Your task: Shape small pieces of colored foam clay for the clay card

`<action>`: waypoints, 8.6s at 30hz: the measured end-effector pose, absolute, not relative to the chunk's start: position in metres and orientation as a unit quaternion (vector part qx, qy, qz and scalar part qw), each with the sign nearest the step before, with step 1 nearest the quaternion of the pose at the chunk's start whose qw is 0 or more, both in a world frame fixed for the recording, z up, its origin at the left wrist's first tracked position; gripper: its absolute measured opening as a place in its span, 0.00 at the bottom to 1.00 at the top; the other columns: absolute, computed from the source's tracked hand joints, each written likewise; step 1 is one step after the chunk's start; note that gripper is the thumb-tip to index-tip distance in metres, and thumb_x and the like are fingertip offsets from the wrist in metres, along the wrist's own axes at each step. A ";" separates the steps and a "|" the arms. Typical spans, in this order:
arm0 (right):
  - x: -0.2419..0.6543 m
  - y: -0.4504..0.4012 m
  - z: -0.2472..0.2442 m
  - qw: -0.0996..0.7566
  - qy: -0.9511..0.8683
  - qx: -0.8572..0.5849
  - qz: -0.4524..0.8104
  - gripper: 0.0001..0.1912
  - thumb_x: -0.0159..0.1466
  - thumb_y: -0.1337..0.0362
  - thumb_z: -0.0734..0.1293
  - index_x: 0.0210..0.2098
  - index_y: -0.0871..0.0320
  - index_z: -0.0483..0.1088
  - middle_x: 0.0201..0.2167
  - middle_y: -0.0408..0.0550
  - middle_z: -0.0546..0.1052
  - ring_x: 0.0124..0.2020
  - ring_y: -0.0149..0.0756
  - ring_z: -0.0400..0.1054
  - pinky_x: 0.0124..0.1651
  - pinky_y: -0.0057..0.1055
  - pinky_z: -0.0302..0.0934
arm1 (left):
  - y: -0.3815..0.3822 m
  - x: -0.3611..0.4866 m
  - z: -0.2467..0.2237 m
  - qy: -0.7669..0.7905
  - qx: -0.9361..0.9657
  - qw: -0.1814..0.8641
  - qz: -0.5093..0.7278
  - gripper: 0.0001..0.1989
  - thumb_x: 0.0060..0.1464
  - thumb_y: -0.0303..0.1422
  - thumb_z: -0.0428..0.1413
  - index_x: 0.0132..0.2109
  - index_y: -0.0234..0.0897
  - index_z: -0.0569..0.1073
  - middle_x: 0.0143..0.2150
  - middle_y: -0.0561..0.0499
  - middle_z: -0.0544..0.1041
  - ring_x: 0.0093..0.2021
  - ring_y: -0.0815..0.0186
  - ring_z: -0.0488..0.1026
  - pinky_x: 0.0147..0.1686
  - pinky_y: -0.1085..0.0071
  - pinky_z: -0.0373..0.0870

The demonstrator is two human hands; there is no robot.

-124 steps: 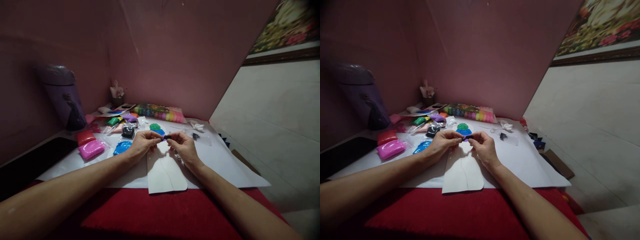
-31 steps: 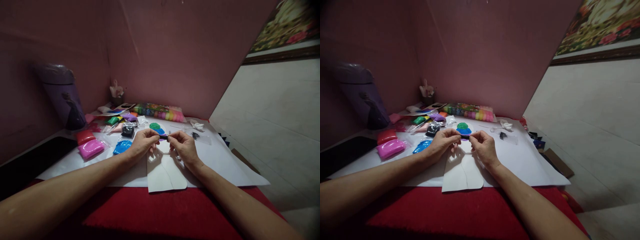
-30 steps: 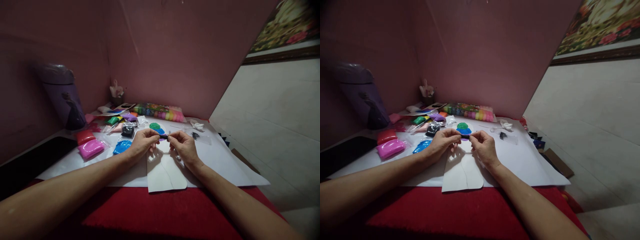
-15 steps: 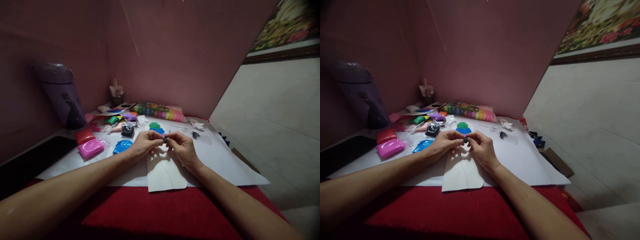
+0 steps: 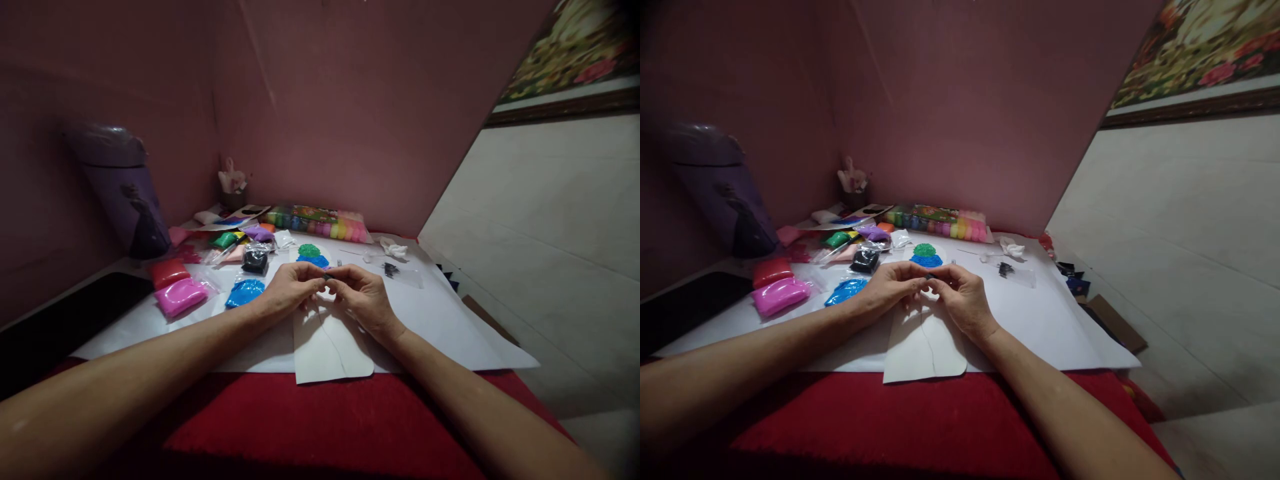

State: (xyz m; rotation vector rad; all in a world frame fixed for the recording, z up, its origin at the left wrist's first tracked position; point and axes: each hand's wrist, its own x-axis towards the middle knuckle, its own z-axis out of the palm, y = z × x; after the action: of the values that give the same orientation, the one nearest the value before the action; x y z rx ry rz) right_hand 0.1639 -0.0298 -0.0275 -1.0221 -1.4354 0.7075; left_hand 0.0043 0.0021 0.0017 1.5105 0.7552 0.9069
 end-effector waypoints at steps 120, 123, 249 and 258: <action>0.163 -0.031 -0.022 0.574 -0.610 -0.433 0.332 0.10 0.59 0.58 0.69 0.34 0.60 0.75 0.22 0.43 0.74 0.22 0.31 0.68 0.23 0.27 0.65 | 0.002 0.006 0.001 0.353 0.646 0.544 0.402 0.01 0.48 0.23 0.58 0.30 0.31 0.73 0.18 0.57 0.70 0.14 0.76 0.64 0.13 0.80 0.59; 0.162 -0.031 -0.023 0.579 -0.606 -0.423 0.344 0.11 0.59 0.59 0.69 0.38 0.60 0.76 0.24 0.45 0.76 0.24 0.33 0.70 0.22 0.28 0.66 | 0.005 0.007 -0.001 0.349 0.635 0.543 0.424 0.02 0.48 0.24 0.58 0.30 0.31 0.72 0.17 0.57 0.70 0.14 0.75 0.65 0.13 0.80 0.61; 0.164 -0.035 -0.025 0.546 -0.658 -0.440 0.272 0.07 0.62 0.60 0.67 0.35 0.58 0.72 0.28 0.45 0.75 0.28 0.31 0.68 0.28 0.28 0.63 | 0.009 0.002 -0.009 0.266 0.645 0.588 0.410 0.12 0.49 0.37 0.61 0.33 0.30 0.72 0.24 0.51 0.76 0.18 0.74 0.68 0.19 0.77 0.64; 0.163 -0.035 -0.024 0.553 -0.655 -0.448 0.253 0.06 0.62 0.62 0.67 0.31 0.58 0.72 0.24 0.43 0.74 0.23 0.30 0.65 0.28 0.30 0.62 | 0.006 0.003 -0.004 0.281 0.646 0.597 0.384 0.08 0.48 0.32 0.61 0.33 0.30 0.74 0.24 0.51 0.76 0.17 0.75 0.67 0.18 0.78 0.63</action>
State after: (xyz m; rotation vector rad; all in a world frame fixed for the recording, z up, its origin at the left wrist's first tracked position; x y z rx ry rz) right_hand 0.1628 -0.0350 -0.0237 -1.0598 -1.5496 0.5973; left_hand 0.0032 0.0062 -0.0038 1.4981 0.6518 0.8910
